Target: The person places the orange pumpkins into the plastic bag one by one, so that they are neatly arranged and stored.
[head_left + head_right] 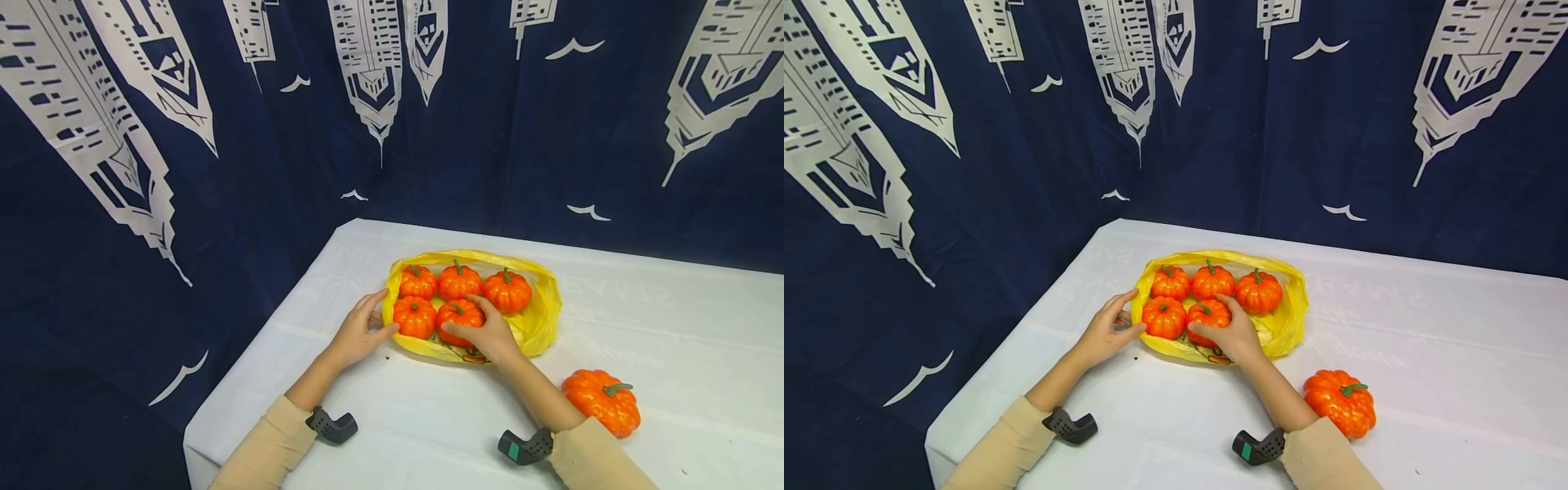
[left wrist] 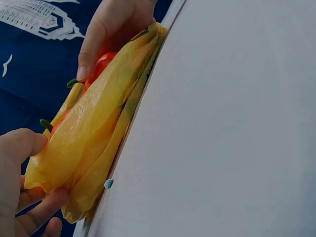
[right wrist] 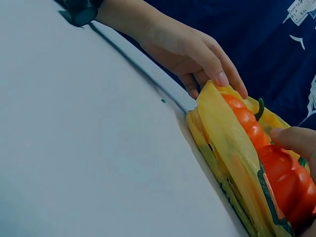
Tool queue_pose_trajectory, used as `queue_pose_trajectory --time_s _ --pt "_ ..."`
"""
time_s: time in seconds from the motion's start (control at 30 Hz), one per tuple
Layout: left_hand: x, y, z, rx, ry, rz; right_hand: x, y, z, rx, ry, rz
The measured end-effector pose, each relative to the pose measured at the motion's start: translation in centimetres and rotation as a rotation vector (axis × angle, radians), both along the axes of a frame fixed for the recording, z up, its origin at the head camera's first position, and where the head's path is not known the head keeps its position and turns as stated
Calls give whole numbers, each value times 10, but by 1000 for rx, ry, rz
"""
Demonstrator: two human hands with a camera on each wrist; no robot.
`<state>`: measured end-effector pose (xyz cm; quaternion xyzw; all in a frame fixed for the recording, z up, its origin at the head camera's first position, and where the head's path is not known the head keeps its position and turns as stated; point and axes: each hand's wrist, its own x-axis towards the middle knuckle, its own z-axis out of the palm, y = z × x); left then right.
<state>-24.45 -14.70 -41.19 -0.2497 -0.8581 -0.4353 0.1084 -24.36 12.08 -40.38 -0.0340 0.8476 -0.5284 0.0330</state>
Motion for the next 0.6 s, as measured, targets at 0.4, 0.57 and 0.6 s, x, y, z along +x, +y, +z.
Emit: queue_pose_trajectory --time_s 0.4,0.57,0.6 --pt "0 -1 0 -15 6 7 0 3 12 -39 16 30" --pt "0 -1 0 -18 13 -4 2 8 20 -74 8 56" --pt "0 -1 0 -18 15 -6 3 8 21 -79 6 57"
